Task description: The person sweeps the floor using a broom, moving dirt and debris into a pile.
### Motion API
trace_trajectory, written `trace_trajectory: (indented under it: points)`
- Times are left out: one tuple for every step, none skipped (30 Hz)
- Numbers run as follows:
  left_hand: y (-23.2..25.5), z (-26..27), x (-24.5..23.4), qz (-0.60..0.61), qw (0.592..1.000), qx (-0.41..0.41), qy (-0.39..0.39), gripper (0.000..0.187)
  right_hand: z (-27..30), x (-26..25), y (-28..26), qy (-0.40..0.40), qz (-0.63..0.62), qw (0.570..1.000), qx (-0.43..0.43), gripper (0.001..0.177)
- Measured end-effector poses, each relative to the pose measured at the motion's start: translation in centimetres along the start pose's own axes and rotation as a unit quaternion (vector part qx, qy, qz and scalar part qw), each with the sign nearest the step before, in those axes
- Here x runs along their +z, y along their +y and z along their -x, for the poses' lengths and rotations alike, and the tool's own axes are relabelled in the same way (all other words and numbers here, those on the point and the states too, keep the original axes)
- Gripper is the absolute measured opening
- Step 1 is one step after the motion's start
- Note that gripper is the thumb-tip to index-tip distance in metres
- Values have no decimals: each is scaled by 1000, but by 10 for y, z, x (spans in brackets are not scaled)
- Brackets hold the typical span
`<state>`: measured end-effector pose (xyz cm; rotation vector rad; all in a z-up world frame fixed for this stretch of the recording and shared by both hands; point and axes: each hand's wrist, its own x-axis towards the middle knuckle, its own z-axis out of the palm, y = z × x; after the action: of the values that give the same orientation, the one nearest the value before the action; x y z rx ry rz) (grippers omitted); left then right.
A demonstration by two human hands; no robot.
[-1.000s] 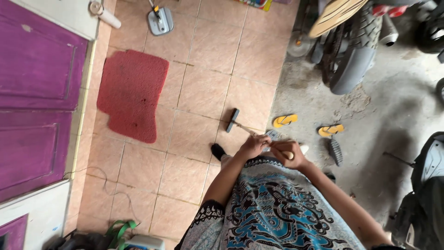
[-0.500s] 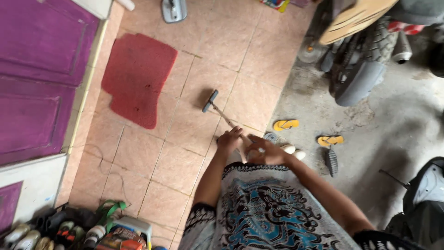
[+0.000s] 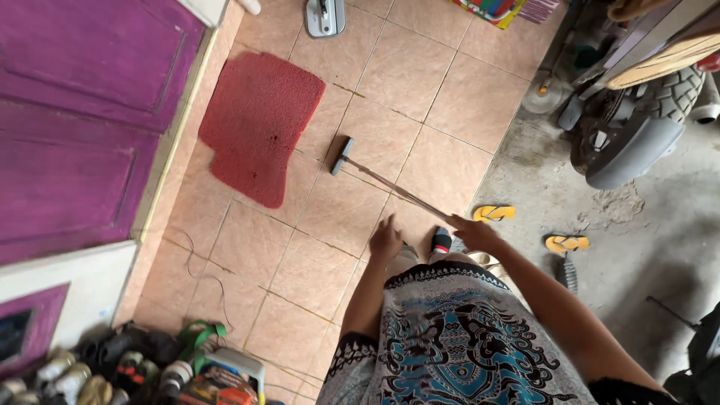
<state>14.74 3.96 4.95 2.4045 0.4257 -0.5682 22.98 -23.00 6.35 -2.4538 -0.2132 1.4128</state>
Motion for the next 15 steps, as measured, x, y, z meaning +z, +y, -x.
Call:
trace_trajectory:
  points:
    - [-18,4,-9,-42,998,-28,-30,57,4,-4,9,31,39,999,-11,63]
    - [-38,10,-18,-84,993,-55,-59,51,10,-7,18,61,78,995,-22,62]
    - [-56,16,-26,-112,990,-61,-55,56,20,-8,26,60,60,996,-30,61]
    - [-70,18,-33,-140,987,-66,-50,62,31,-7,36,60,43,997,-38,61]
    - [-85,22,-39,-123,980,-117,-103,55,48,-3,50,60,50,997,-14,59]
    - [-97,21,-43,-106,968,-168,-156,50,59,1,54,60,57,996,9,58]
    - [-105,24,-46,-109,967,-165,-163,50,78,2,70,-30,152,987,50,57]
    - [-112,26,-46,-87,965,-187,-164,48,101,3,90,-120,244,958,87,57]
    - [-117,31,-46,-65,961,-210,-165,46,118,7,96,-95,155,973,145,58]
    - [-120,37,-44,-69,960,-209,-173,46,143,13,108,-67,65,975,202,59]
    - [-121,35,-42,-39,962,-212,-166,45,166,18,123,-9,55,984,167,50]
    - [-120,33,-40,-9,964,-215,-159,44,183,22,128,48,47,989,131,42]
    - [-118,31,-39,-12,964,-212,-160,44,191,27,130,49,43,989,133,42]
    - [-116,29,-38,7,971,-184,-153,43,205,32,134,22,2,984,177,47]
    - [-112,28,-35,27,976,-157,-146,41,213,35,136,-5,-38,975,219,52]
